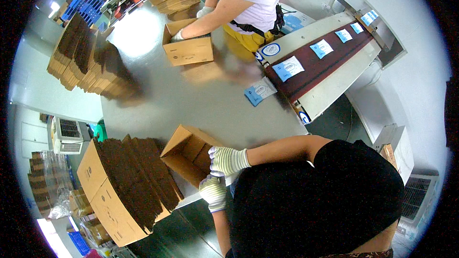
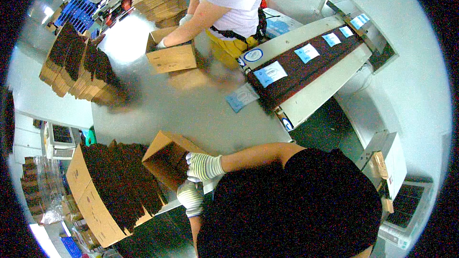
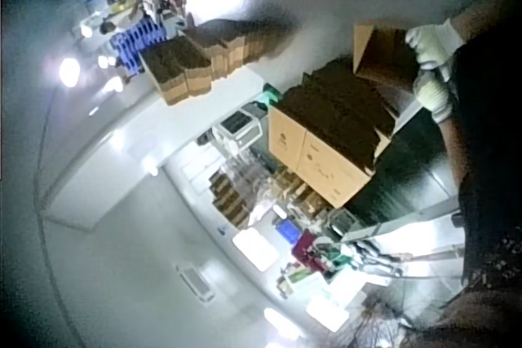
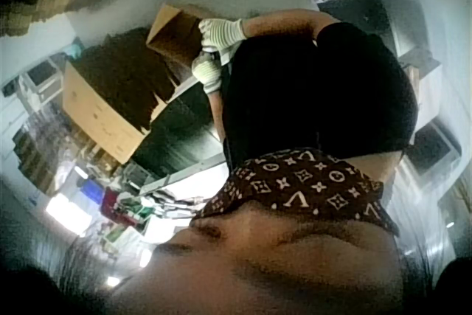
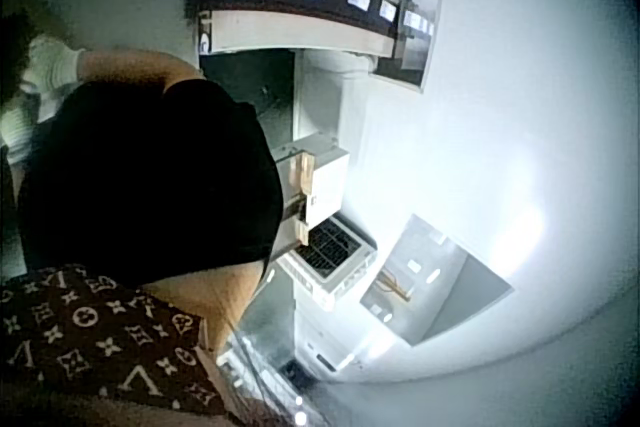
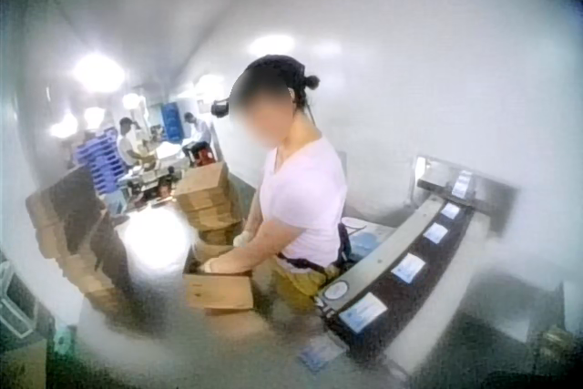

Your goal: The person packages packs of wipes into cardboard boxes, placing them in rows and then closing the boxes.

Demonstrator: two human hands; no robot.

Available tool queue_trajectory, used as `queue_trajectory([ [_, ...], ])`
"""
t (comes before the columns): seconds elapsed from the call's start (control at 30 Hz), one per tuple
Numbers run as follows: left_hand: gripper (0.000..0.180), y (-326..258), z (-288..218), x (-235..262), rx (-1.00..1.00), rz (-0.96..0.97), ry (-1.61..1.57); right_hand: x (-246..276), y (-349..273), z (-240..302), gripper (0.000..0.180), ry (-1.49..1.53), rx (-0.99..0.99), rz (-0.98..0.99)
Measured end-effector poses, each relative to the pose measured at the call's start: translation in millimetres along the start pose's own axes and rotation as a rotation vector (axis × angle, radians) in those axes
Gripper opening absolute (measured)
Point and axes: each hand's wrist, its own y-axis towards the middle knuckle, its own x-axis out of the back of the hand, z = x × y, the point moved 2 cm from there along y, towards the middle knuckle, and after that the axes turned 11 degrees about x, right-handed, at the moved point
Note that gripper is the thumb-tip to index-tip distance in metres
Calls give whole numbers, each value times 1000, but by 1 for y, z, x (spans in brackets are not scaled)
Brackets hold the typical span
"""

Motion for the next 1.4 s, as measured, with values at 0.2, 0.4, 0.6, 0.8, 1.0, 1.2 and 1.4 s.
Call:
queue_trajectory([
  [0.2,22,1,1,-2,8,-4,-6,12,4,-1,26,37,-8,38],
  [0.4,22,6,-5,0,34,3,-47,1,-1,-5,26,19,-31,-35],
  [0.6,20,6,-2,2,78,56,-23,34,-2,-16,28,275,-188,-269],
  [0.8,17,5,-2,0,110,40,-33,42,-68,-95,29,291,-566,-90],
  [1.0,17,8,-1,0,138,100,-27,73,-147,-187,38,203,-908,428],
  [1.2,16,11,-2,0,114,96,-43,106,-179,-251,41,-13,-1026,674],
  [1.4,16,14,-4,6,138,88,-63,88,-204,-297,28,17,-774,1267],
])
